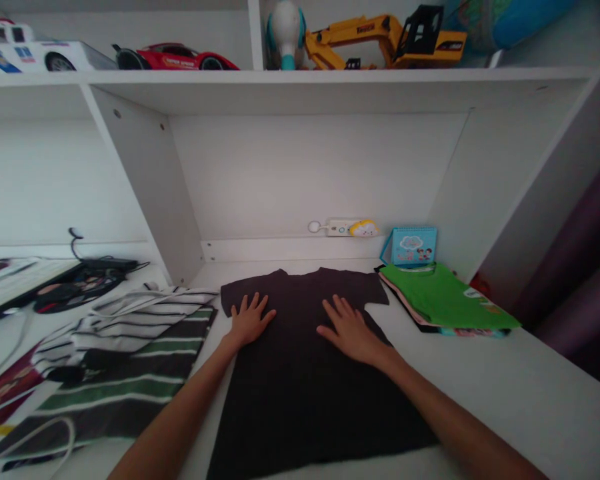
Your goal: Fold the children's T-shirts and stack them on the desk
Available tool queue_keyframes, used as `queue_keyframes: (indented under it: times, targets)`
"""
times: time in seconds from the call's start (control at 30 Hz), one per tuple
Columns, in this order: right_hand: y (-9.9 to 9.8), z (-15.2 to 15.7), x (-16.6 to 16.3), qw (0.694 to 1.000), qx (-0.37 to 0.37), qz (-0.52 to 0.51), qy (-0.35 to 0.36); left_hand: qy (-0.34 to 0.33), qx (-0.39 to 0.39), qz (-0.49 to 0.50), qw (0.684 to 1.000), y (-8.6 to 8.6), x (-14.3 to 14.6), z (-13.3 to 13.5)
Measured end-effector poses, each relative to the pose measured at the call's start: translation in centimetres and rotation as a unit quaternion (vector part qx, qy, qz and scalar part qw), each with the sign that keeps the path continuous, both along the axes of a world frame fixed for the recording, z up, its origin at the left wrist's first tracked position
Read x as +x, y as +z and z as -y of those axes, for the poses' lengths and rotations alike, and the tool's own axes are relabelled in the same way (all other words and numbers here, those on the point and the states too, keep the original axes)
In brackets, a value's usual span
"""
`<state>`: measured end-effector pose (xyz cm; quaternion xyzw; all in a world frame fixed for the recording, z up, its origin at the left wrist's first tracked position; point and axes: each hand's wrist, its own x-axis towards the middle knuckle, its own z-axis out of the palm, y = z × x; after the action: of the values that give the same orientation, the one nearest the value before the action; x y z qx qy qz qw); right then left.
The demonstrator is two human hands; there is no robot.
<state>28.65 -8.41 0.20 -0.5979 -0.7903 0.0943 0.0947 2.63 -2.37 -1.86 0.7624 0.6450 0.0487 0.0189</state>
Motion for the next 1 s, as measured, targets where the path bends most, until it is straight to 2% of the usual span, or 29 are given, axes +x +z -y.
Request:
queue_keyframes:
  times: [0.03, 0.1, 0.17, 0.27, 0.33, 0.4, 0.47, 0.57, 0.63, 0.73, 0.87, 1.0]
  targets:
    - [0.0, 1.4, -1.3, 0.998, -0.009, -0.013, 0.066, 0.0, 0.002, 0.001, 1.0, -0.1, 0.0, -0.1]
    - [0.0, 3.8, -3.3, 0.991, -0.021, -0.022, 0.133, -0.004, -0.006, 0.011, 1.0, 0.2, -0.1, -0.6]
    - [0.3, 5.5, -4.6, 0.992, -0.029, -0.021, 0.124, -0.001, -0.032, 0.035, 0.999, 1.1, -0.5, -1.7]
    - [1.7, 7.7, -6.0, 0.994, -0.03, -0.034, 0.096, 0.045, -0.038, 0.064, 0.996, 3.2, -2.0, -4.3]
    - [2.6, 9.5, -7.6, 0.988, -0.017, -0.072, 0.137, 0.083, -0.018, 0.067, 0.994, 4.2, -3.4, -6.1]
    - [2.8, 11.5, -10.1, 0.972, -0.003, -0.11, 0.206, 0.111, -0.012, 0.065, 0.992, 4.5, -4.9, -7.4]
    - [2.0, 13.1, -13.2, 0.969, 0.014, -0.105, 0.225, 0.134, -0.015, 0.065, 0.989, 4.3, -6.2, -8.2]
    - [-0.4, 14.2, -17.5, 0.979, 0.058, -0.049, 0.188, 0.154, -0.02, 0.076, 0.985, 3.9, -7.8, -8.8]
    - [-1.8, 14.4, -19.2, 0.979, 0.095, -0.036, 0.174, 0.16, -0.024, 0.094, 0.982, 4.1, -8.6, -9.1]
    - [-2.0, 14.5, -19.7, 0.974, 0.131, -0.04, 0.179, 0.153, -0.028, 0.143, 0.977, 5.1, -9.4, -9.5]
    - [-0.1, 14.5, -18.0, 0.973, 0.11, -0.048, 0.195, 0.139, -0.038, 0.238, 0.96, 6.6, -9.7, -9.6]
    - [1.2, 14.1, -16.7, 0.955, 0.085, -0.05, 0.279, 0.138, -0.057, 0.346, 0.926, 7.0, -9.0, -9.4]
